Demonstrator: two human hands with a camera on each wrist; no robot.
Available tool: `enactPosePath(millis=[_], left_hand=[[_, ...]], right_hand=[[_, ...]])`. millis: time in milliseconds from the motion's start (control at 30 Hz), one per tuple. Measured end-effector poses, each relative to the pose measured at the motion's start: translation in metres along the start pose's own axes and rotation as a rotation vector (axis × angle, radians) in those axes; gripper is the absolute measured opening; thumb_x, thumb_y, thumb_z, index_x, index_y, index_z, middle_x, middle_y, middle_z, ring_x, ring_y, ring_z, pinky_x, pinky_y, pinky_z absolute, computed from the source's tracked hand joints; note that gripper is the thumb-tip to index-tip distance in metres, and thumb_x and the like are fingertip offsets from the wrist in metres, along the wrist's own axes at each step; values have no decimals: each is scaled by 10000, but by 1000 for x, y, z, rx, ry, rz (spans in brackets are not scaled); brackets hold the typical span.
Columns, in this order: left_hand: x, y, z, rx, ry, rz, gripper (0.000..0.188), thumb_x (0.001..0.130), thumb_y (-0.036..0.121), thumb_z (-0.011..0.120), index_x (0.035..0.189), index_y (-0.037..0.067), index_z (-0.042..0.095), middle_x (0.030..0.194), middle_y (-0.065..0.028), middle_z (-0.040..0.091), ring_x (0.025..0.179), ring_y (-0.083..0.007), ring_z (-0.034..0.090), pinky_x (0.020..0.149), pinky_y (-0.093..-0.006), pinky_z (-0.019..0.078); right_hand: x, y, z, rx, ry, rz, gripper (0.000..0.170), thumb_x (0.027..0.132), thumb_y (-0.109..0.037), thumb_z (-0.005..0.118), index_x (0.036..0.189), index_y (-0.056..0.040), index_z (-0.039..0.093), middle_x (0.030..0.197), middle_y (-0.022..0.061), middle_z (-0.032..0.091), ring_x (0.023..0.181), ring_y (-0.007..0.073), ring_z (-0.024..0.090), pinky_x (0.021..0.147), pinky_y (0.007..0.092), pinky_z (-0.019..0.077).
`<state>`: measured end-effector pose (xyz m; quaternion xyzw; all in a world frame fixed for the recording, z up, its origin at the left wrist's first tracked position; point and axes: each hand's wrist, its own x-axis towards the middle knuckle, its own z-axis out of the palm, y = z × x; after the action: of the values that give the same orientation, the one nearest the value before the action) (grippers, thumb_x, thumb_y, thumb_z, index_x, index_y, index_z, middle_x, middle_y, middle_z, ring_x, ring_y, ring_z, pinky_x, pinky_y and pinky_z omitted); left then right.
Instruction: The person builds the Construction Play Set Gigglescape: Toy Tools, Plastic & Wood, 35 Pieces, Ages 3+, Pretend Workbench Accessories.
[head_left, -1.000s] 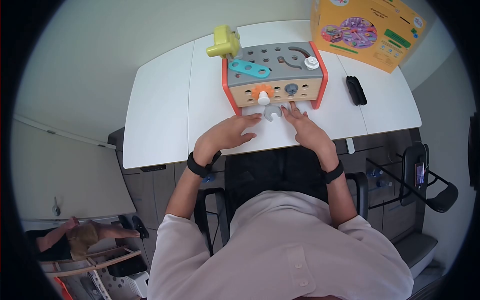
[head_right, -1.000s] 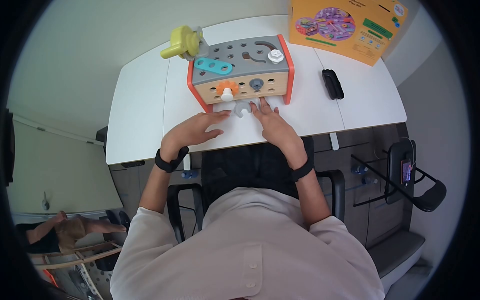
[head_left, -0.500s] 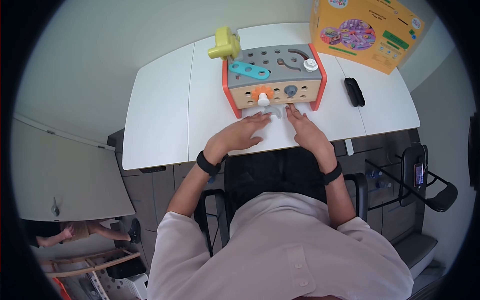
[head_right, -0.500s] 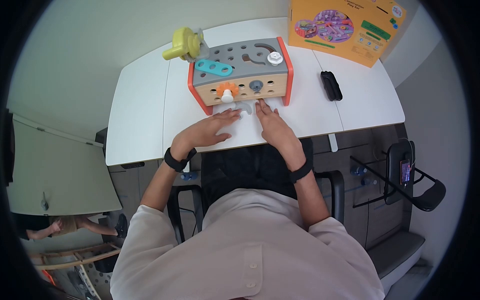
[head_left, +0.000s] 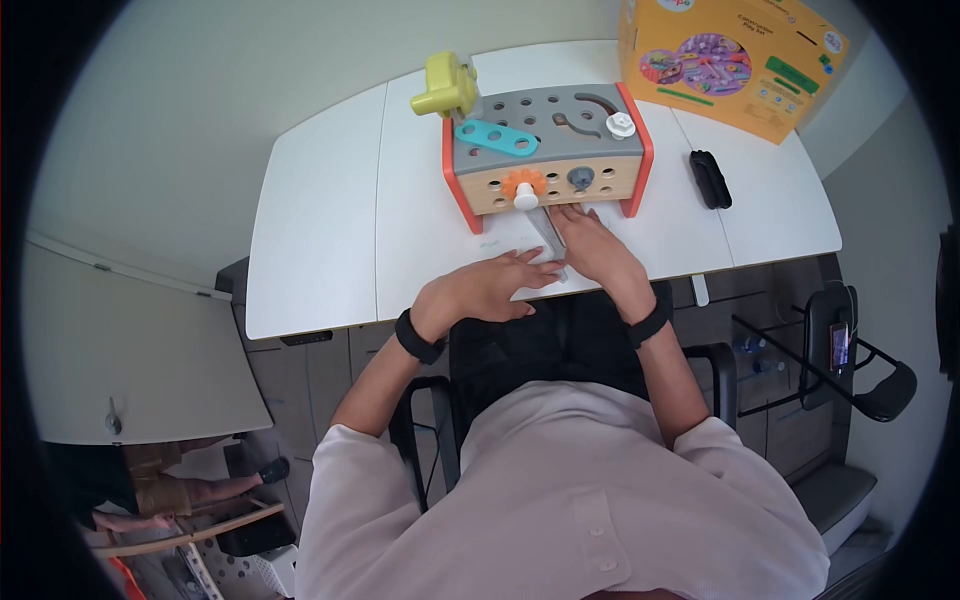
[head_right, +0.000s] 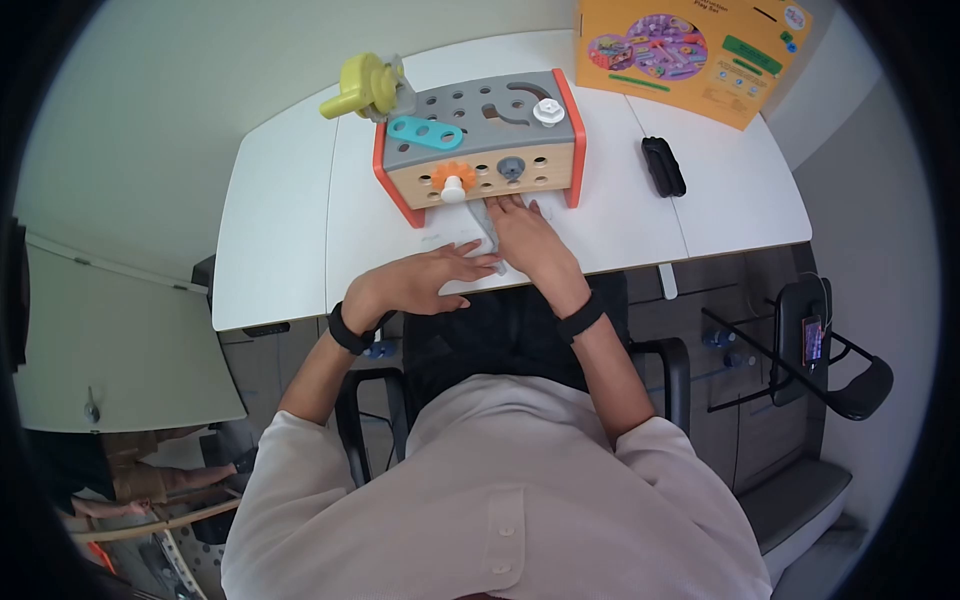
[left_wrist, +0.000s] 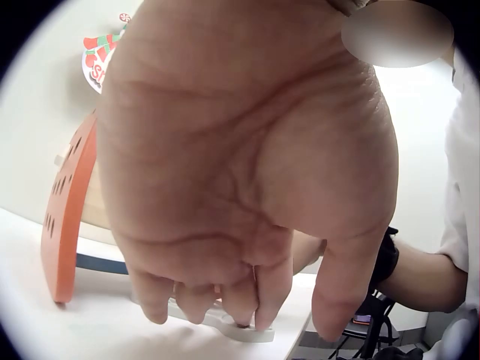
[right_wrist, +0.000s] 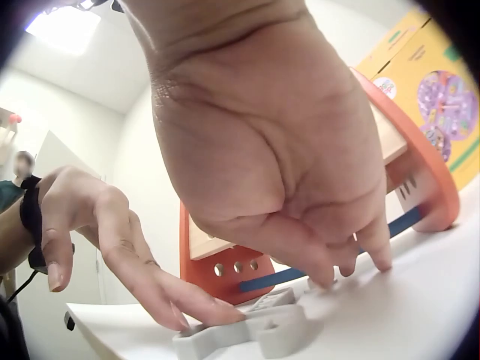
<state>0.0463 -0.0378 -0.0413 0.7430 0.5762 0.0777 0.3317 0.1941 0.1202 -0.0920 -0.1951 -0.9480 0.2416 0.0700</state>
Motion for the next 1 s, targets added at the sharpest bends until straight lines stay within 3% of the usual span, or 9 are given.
enactPosePath(millis=[167, 300, 400, 500, 567, 600, 667, 700, 1000], left_hand=[[8, 3, 3, 14, -19, 95, 596, 885, 101, 716, 1458, 138, 558, 1570, -54, 481, 1536, -317, 281, 1268, -519, 203], [15, -2, 5, 30, -17, 70, 611, 883, 97, 718, 1467, 156, 551, 1545, -89, 503, 1515, -304, 328, 1267, -537, 201], [12, -3, -1, 24, 7, 61, 625, 886, 100, 718, 1481, 135, 531, 1544, -113, 498, 1505, -294, 348, 1267, -522, 212], [6, -11, -4, 12, 104, 56, 641, 896, 113, 717, 1499, 97, 500, 1547, -135, 487, 1504, -290, 350, 1263, -482, 237], [4, -16, -7, 113, 191, 7, 694, 914, 136, 711, 1533, 23, 417, 1589, -192, 409, 1516, -315, 321, 1251, -430, 276], [3, -19, -6, 112, 191, 6, 694, 914, 136, 711, 1533, 23, 417, 1589, -192, 409, 1516, -315, 321, 1251, -430, 276], [4, -20, -5, 268, 247, -185, 737, 918, 141, 707, 1546, -19, 356, 1623, -240, 322, 1520, -351, 298, 1254, -435, 268], [5, -20, -5, 268, 200, -247, 771, 916, 153, 711, 1546, -50, 316, 1648, -256, 249, 1524, -375, 278, 1259, -437, 257], [5, -19, 1, 226, 183, -248, 782, 920, 196, 719, 1533, -79, 318, 1652, -263, 229, 1542, -349, 242, 1268, -424, 236]], right_hand=[[5, -20, -7, -126, -112, 45, 762, 828, -94, 741, 1504, 17, 408, 1586, 174, 414, 1501, 347, 345, 1128, 683, 377], [2, -31, -20, -175, -191, -14, 831, 804, -142, 787, 1525, -18, 392, 1599, 130, 413, 1512, 339, 330, 1132, 682, 378], [-3, -19, -11, -75, -155, -57, 785, 837, -110, 750, 1534, -40, 396, 1614, 107, 398, 1510, 336, 330, 1117, 676, 393], [-17, -6, -13, 87, -17, -112, 688, 873, -29, 664, 1518, -26, 424, 1589, 144, 426, 1479, 338, 385, 1122, 596, 425], [-36, -11, -28, -93, -12, -91, 696, 804, 132, 576, 1476, -36, 503, 1556, 151, 469, 1457, 308, 423, 1186, 388, 390], [-41, -17, -38, -93, -14, -91, 696, 804, 132, 576, 1476, -36, 503, 1556, 151, 469, 1457, 308, 423, 1186, 388, 390], [-50, -32, -55, -101, -330, 38, 667, 774, 159, 534, 1417, -18, 553, 1556, 148, 469, 1441, 293, 448, 1177, 399, 403], [-55, -32, -51, -101, -328, 41, 667, 774, 159, 534, 1417, -18, 553, 1556, 148, 469, 1441, 293, 448, 1177, 399, 403], [-32, -5, -7, -256, -75, -5, 578, 800, 143, 508, 1363, 25, 572, 1555, 179, 461, 1459, 308, 419, 1175, 428, 402]])
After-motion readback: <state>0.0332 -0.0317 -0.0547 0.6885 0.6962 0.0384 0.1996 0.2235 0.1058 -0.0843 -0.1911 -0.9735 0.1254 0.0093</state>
